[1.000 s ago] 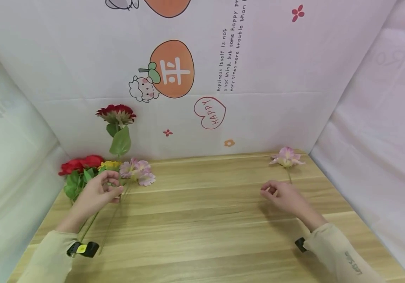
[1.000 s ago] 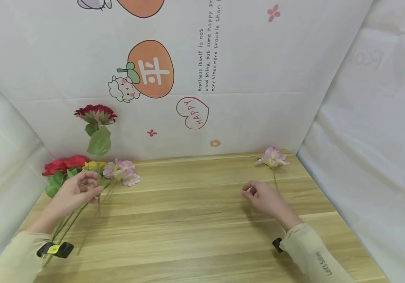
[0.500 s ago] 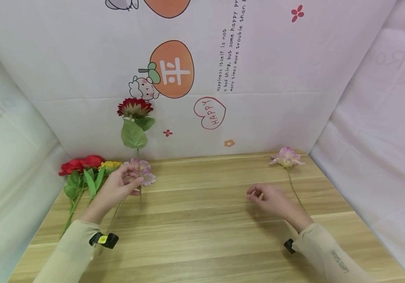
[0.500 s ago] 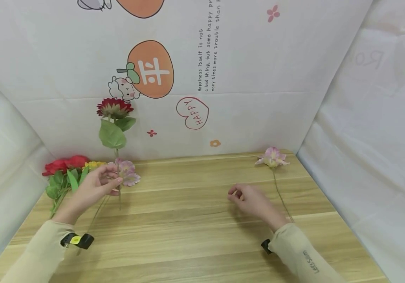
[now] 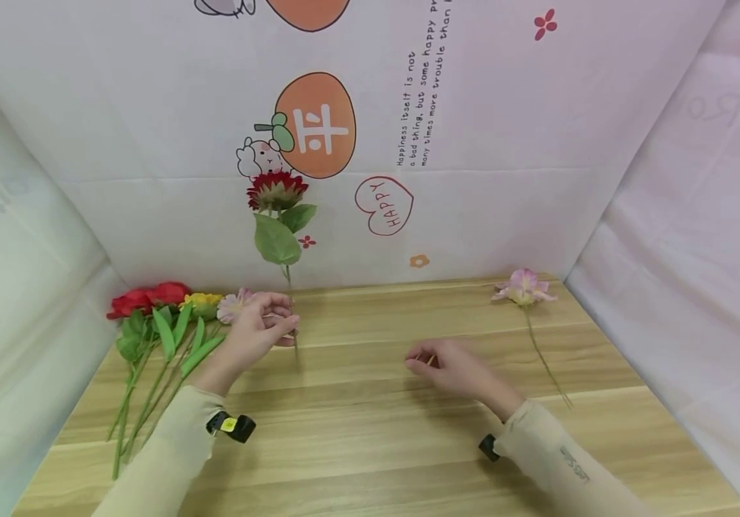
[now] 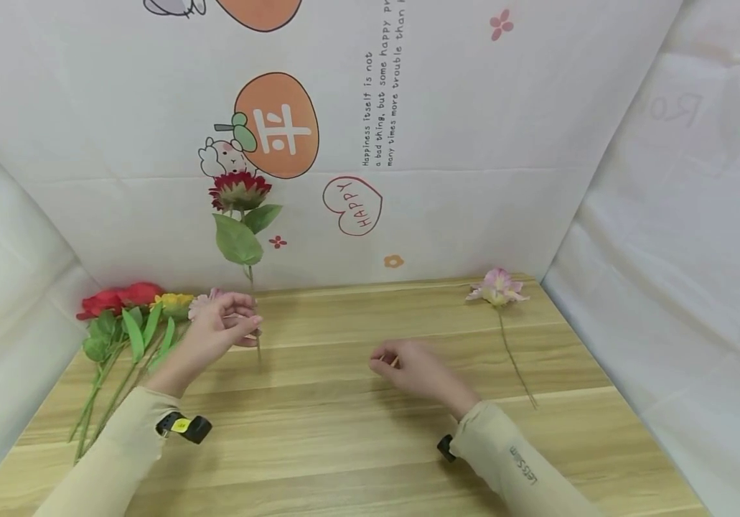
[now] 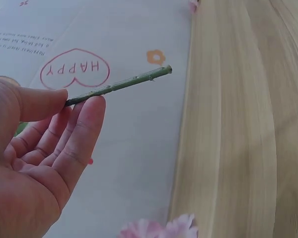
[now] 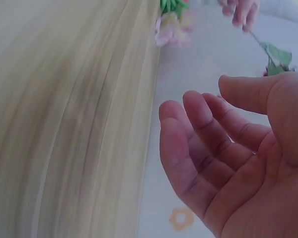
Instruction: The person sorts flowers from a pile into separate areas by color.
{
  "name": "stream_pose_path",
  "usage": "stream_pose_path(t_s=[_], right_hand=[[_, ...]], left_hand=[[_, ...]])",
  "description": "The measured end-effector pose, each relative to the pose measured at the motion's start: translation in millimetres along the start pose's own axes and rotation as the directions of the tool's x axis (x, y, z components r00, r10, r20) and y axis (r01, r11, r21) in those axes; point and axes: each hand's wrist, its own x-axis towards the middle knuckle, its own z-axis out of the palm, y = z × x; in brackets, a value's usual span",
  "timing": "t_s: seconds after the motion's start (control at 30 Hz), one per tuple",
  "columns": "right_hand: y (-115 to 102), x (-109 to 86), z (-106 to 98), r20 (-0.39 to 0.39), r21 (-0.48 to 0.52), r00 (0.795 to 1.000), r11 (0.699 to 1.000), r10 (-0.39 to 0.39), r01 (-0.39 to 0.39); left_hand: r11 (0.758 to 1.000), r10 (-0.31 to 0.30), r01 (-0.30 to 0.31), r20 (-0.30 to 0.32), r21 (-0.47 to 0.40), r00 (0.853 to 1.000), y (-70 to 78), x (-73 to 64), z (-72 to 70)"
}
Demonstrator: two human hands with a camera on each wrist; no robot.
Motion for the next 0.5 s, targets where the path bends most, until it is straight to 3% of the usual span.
stream_pose_path(t_s=[0.23, 0.5], right_hand=[[-19, 16.9, 19, 0.094, 0.234, 0.995, 0.972, -0.030, 0.007], [-42, 37.7, 43, 0.128, 0.413, 0.991, 0.906, 0.040, -0.090]], left_hand=[[1.000, -0.009, 0.010, 0.021, -0.016, 1.000, 2.1, 10.5, 20.3], [0.997, -0.013, 0.019, 0.071, -0.079, 0.997, 6.1, 14.8, 46.1]])
